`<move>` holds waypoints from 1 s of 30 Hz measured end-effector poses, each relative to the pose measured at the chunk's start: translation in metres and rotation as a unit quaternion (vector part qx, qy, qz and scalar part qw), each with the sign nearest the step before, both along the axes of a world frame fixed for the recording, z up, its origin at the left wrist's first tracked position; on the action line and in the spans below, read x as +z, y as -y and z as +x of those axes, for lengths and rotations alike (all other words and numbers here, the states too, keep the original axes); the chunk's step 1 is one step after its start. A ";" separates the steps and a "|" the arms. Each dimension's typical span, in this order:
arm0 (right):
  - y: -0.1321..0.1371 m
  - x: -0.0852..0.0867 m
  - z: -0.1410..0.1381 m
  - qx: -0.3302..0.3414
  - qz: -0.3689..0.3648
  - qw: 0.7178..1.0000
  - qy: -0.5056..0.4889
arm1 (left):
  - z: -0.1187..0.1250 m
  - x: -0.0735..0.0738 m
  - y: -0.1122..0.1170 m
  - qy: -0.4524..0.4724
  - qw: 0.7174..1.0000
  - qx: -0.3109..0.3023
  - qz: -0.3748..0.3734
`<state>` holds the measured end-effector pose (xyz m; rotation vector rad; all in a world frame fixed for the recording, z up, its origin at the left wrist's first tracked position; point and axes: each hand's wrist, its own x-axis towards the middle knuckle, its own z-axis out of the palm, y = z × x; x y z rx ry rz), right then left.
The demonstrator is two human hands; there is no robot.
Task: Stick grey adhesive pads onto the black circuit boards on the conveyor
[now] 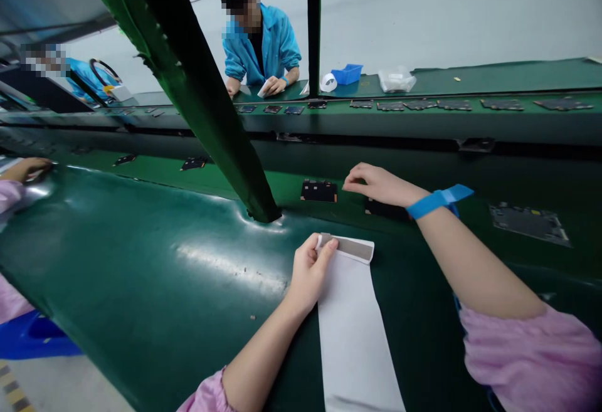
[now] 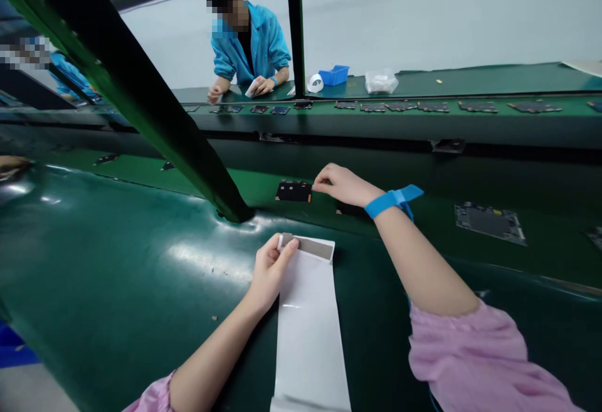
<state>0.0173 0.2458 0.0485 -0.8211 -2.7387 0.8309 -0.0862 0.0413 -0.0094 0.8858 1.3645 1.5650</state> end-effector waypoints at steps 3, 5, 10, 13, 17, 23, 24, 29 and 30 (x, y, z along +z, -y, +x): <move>-0.029 -0.016 -0.015 0.009 0.021 1.000 0.021 | -0.001 -0.001 0.001 -0.004 1.000 -0.018 -0.005; -0.043 -0.023 -0.022 0.035 0.023 0.998 0.039 | -0.001 -0.002 0.001 -0.006 1.000 -0.020 -0.012; -0.060 -0.028 -0.026 0.055 0.032 0.996 0.061 | -0.002 -0.003 0.001 -0.011 0.999 -0.021 -0.023; -0.063 -0.029 -0.023 0.069 0.032 0.994 0.072 | -0.002 -0.004 0.002 -0.014 0.999 -0.019 -0.028; -0.063 -0.030 -0.020 0.095 0.030 0.992 0.078 | -0.002 -0.003 0.002 -0.022 0.999 -0.019 -0.029; -0.061 -0.034 -0.017 0.029 0.043 0.993 0.106 | -0.002 -0.001 0.002 -0.034 0.999 -0.021 -0.034; -0.061 -0.034 -0.015 0.003 0.037 0.994 0.104 | -0.002 -0.001 0.002 -0.037 0.998 -0.021 -0.035; -0.052 -0.023 0.024 -0.049 -0.014 0.997 0.053 | -0.002 -0.003 0.001 -0.035 0.999 -0.019 -0.030; -0.048 -0.021 0.038 -0.041 -0.020 0.998 0.054 | -0.002 -0.003 0.001 -0.030 0.999 -0.021 -0.026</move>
